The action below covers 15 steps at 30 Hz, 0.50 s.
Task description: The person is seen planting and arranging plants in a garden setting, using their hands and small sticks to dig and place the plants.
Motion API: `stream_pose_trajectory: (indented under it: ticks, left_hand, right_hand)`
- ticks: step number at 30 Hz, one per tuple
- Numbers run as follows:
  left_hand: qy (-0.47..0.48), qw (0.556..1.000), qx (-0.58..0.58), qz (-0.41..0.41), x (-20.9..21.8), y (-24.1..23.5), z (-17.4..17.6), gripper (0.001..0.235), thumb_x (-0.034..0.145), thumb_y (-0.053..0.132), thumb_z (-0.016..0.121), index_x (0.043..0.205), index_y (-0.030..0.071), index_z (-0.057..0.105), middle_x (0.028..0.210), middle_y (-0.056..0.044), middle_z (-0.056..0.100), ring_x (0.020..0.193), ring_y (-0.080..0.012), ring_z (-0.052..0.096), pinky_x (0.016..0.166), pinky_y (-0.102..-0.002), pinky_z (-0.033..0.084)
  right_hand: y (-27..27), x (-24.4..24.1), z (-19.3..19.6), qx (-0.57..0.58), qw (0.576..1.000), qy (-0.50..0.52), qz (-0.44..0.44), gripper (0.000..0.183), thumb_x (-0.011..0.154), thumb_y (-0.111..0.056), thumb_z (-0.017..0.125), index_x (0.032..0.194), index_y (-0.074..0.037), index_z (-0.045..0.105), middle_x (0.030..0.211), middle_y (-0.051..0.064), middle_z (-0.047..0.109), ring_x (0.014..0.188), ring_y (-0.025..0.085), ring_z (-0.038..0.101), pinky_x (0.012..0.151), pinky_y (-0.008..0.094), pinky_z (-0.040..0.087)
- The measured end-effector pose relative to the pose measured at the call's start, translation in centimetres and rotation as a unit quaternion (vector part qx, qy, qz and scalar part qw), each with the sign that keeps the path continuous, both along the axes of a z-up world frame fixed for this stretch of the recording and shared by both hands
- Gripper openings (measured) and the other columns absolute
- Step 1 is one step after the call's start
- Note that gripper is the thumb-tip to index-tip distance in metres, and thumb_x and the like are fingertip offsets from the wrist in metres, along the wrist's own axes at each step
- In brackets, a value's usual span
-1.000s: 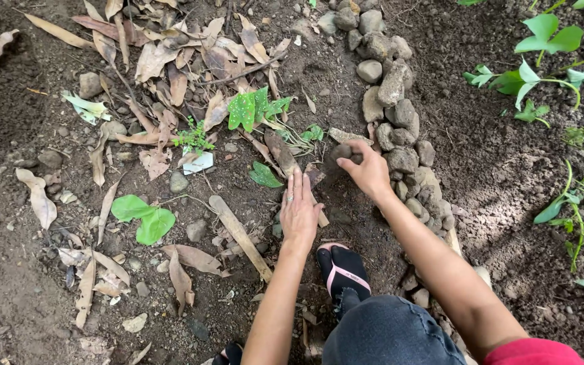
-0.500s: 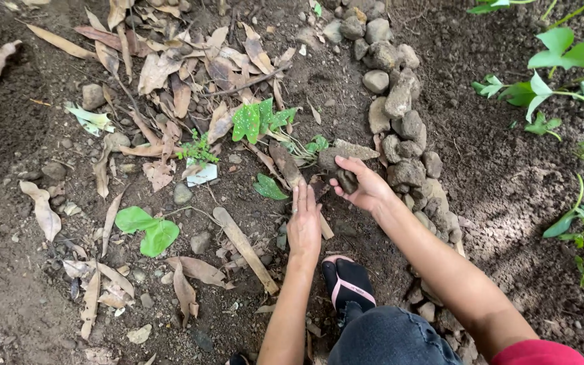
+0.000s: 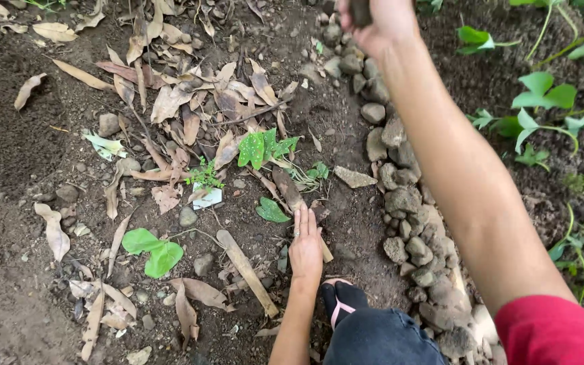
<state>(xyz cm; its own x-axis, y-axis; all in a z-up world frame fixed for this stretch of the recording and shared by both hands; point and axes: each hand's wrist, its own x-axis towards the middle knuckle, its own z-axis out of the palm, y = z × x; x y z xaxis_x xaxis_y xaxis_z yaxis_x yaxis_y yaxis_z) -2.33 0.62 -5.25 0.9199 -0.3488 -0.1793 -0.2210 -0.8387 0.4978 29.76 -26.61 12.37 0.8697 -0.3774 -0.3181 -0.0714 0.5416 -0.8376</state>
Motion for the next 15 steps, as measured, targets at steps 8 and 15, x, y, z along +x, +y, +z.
stream_pose_trajectory:
  ticks: [8,15]
  left_hand:
    - [0.021,1.0,0.009,-0.01,-0.3,0.4,0.5,0.051,0.101,0.02,0.053,0.148,0.001,0.046,0.166,-0.01,0.027,0.15,-0.0251,0.033,0.099,-0.037,0.054]
    - [0.028,0.999,0.014,-0.011,0.2,0.4,1.0,0.052,0.101,0.02,0.053,0.149,0.0,0.044,0.166,-0.011,0.027,0.151,-0.0256,0.031,0.096,-0.037,0.056]
  right_hand:
    - [7.2,-14.6,-1.8,0.12,0.949,0.273,0.1,0.032,0.099,-0.041,0.062,0.103,-0.009,0.061,0.088,0.003,0.06,0.075,0.014,0.059,0.065,0.024,0.051]
    - [5.5,-11.8,-1.3,0.138,0.916,0.375,0.023,0.034,0.102,-0.04,0.049,0.113,-0.008,0.058,0.096,0.008,0.06,0.079,0.017,0.06,0.068,0.028,0.054]
